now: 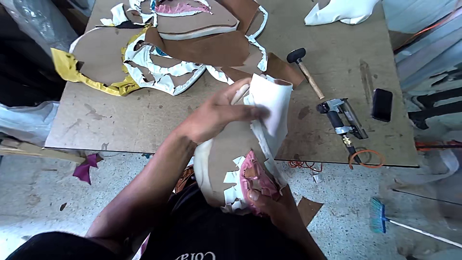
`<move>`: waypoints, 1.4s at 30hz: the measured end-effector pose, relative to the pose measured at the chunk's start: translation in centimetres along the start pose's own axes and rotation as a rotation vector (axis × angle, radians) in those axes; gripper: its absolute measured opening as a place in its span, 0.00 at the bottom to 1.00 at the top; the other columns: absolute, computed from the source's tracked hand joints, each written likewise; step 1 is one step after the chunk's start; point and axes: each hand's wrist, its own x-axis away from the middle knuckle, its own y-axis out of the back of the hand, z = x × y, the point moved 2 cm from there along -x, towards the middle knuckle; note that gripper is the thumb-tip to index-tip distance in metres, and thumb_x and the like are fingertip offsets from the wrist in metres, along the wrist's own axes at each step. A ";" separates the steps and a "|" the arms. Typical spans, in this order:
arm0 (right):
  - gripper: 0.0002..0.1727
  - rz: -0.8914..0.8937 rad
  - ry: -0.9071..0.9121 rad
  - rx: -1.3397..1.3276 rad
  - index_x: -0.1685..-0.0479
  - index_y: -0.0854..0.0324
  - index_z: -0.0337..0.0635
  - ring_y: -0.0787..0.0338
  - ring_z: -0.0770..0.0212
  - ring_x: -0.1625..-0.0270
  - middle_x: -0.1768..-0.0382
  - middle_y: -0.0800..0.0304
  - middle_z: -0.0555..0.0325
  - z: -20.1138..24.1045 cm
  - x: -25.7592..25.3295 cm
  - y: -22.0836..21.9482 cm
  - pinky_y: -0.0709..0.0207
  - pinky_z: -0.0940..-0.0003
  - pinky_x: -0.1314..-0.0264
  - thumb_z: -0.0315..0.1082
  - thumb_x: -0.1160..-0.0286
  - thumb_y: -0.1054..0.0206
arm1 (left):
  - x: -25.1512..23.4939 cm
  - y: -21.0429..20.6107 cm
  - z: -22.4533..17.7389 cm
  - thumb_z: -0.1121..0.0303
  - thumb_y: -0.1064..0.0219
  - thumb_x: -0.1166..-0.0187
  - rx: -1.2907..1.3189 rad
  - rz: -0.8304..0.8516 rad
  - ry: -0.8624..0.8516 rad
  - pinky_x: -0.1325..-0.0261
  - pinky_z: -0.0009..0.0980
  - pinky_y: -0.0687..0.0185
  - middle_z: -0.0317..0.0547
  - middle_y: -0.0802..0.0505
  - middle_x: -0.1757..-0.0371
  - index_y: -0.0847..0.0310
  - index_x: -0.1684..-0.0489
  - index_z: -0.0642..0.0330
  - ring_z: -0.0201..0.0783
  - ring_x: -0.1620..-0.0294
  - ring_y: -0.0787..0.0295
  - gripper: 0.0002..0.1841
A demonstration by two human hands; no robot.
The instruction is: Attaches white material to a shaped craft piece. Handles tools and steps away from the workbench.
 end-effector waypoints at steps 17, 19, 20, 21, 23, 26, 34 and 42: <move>0.22 0.061 -0.105 0.640 0.38 0.13 0.49 0.05 0.56 0.53 0.52 0.05 0.56 1.8 -7.5 24.2 0.09 0.51 0.48 0.54 0.20 0.33 | -6.8 -2.9 5.7 0.63 0.54 0.16 -0.083 0.102 0.059 0.31 0.31 0.19 0.37 0.11 0.42 0.20 0.34 0.55 0.30 0.38 0.16 0.21; 0.27 -0.265 -0.076 0.900 0.35 0.16 0.46 0.07 0.49 0.45 0.46 0.07 0.50 0.6 -11.4 31.8 0.13 0.38 0.42 0.57 0.21 0.32 | -8.6 -4.0 6.1 0.65 0.55 0.17 -0.090 0.077 0.066 0.32 0.30 0.19 0.38 0.11 0.44 0.22 0.35 0.55 0.30 0.39 0.16 0.20; 0.32 -0.379 -0.035 1.007 0.32 0.19 0.43 0.09 0.43 0.41 0.42 0.10 0.45 -0.5 -13.3 35.3 0.16 0.33 0.40 0.60 0.23 0.31 | -9.4 -4.6 6.2 0.66 0.56 0.17 -0.097 0.059 0.060 0.32 0.30 0.19 0.37 0.12 0.45 0.22 0.36 0.56 0.30 0.40 0.16 0.20; 0.37 -0.465 0.002 1.085 0.28 0.22 0.42 0.12 0.37 0.39 0.38 0.13 0.39 -1.8 -15.0 38.2 0.19 0.28 0.39 0.63 0.26 0.30 | -10.1 -5.1 6.3 0.66 0.56 0.17 -0.110 0.040 0.056 0.33 0.30 0.19 0.37 0.12 0.46 0.22 0.37 0.56 0.29 0.40 0.16 0.19; 0.47 -0.549 -0.028 1.191 0.20 0.28 0.43 0.19 0.28 0.32 0.29 0.22 0.32 -4.6 -18.4 42.4 0.26 0.22 0.37 0.65 0.35 0.24 | -11.5 -5.8 6.5 0.66 0.56 0.16 -0.135 0.007 0.052 0.33 0.31 0.20 0.38 0.13 0.46 0.22 0.39 0.57 0.30 0.41 0.17 0.18; 0.54 -0.481 -0.115 1.288 0.16 0.33 0.42 0.24 0.23 0.27 0.24 0.28 0.27 -7.6 -21.0 45.4 0.29 0.18 0.35 0.60 0.45 0.16 | -12.7 -6.6 7.0 0.63 0.55 0.13 -0.140 -0.049 0.069 0.31 0.33 0.20 0.38 0.13 0.46 0.22 0.38 0.56 0.31 0.39 0.17 0.17; 0.49 -0.421 -0.212 1.300 0.18 0.33 0.40 0.20 0.20 0.35 0.29 0.27 0.23 -6.1 -22.9 45.6 0.24 0.19 0.43 0.39 0.48 0.14 | -12.1 -7.0 6.5 0.63 0.54 0.13 -0.131 -0.109 0.003 0.34 0.30 0.21 0.39 0.15 0.47 0.24 0.40 0.56 0.31 0.41 0.19 0.16; 0.23 -0.088 -0.260 0.949 0.51 0.15 0.48 0.11 0.58 0.74 0.72 0.11 0.59 7.2 -9.7 32.0 0.13 0.50 0.71 0.59 0.27 0.33 | -8.1 -5.5 4.7 0.62 0.55 0.12 -0.102 -0.140 -0.045 0.38 0.26 0.18 0.35 0.14 0.49 0.25 0.39 0.55 0.27 0.45 0.17 0.16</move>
